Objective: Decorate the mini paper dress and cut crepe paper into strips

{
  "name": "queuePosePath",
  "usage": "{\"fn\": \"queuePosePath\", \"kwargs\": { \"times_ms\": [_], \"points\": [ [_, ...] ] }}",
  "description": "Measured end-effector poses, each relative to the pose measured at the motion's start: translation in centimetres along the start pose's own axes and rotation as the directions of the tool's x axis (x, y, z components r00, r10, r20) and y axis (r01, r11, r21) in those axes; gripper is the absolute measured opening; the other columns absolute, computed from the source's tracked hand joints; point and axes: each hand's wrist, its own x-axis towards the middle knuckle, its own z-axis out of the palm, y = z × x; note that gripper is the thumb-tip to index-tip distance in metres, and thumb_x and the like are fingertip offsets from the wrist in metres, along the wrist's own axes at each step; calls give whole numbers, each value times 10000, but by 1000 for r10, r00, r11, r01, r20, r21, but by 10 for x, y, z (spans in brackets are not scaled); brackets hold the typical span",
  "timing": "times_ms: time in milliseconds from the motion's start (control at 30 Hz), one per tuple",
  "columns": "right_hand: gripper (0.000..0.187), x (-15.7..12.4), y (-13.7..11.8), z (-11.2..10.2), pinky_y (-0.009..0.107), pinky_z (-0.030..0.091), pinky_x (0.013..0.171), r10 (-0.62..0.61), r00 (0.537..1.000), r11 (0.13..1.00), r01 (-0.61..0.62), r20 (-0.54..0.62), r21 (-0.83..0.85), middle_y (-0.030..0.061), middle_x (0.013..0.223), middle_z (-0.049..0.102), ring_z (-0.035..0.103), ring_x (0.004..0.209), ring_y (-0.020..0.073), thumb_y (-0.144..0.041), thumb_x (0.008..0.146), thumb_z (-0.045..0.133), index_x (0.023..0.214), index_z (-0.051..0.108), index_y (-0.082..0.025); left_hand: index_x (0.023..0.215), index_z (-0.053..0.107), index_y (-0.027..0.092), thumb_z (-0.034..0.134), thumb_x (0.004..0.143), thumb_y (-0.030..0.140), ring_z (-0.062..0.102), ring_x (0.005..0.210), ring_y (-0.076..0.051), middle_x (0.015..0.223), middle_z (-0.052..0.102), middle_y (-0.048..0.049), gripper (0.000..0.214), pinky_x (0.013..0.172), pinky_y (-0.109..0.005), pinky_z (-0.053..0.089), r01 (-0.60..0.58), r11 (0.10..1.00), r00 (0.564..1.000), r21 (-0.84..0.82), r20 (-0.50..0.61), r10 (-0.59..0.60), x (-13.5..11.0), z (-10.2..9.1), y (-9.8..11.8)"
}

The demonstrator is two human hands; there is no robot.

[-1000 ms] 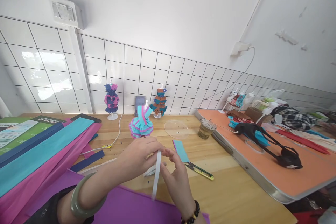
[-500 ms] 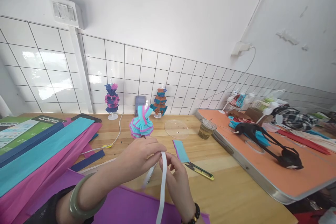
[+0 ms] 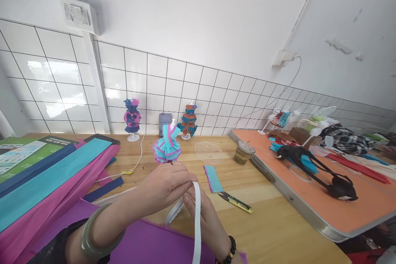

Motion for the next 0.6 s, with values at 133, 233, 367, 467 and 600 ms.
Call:
{"fn": "queuePosePath", "kwargs": {
  "times_ms": [133, 233, 367, 467, 600],
  "points": [
    [277, -1, 5, 1, 342, 409, 947, -26, 999, 1000, 25, -23, -15, 57, 1132, 614, 504, 1111, 221, -321, 896, 427, 1077, 625, -251, 888, 595, 194, 365, 904, 201, 519, 703, -113, 750, 594, 5, 230, 592, -231, 340, -12, 1000, 999, 8, -30, 12, 0, 1, -1],
    [238, -2, 10, 3, 325, 434, 895, -12, 997, 1000, 10, -75, -21, 59, 1041, 642, 547, 1010, 214, -340, 872, 471, 966, 663, -236, 848, 591, 188, 354, 908, 205, 517, 698, -111, 750, 597, 3, 246, 574, -230, 328, -7, 1000, 1000, 0, -30, 7, 1, -1, 1],
    [251, -3, 13, 4, 272, 479, 736, 51, 991, 998, -54, -122, -25, 42, 806, 653, 588, 789, 185, -356, 857, 483, 790, 673, -207, 821, 585, 183, 342, 910, 199, 513, 682, -108, 739, 598, 4, 259, 577, -229, 332, 2, 1000, 1000, -17, -20, -3, 2, -4, 2],
    [260, -4, 15, 2, 264, 477, 694, 100, 976, 994, -107, -195, -28, 38, 740, 647, 590, 734, 185, -363, 839, 499, 725, 663, -197, 836, 579, 189, 356, 906, 196, 511, 697, -108, 755, 599, 9, 233, 591, -227, 339, 10, 1000, 1000, -18, -13, -10, 1, -3, 2],
    [281, -6, 21, -2, 278, 483, 700, 205, 952, 979, -199, -228, 52, 52, 762, 672, 600, 763, 208, -408, 810, 526, 710, 669, -187, 887, 563, 203, 368, 896, 176, 515, 695, -110, 766, 607, 23, 197, 594, -231, 332, 15, 1000, 1000, 12, -13, -15, 0, 0, 0]
  ]
}}
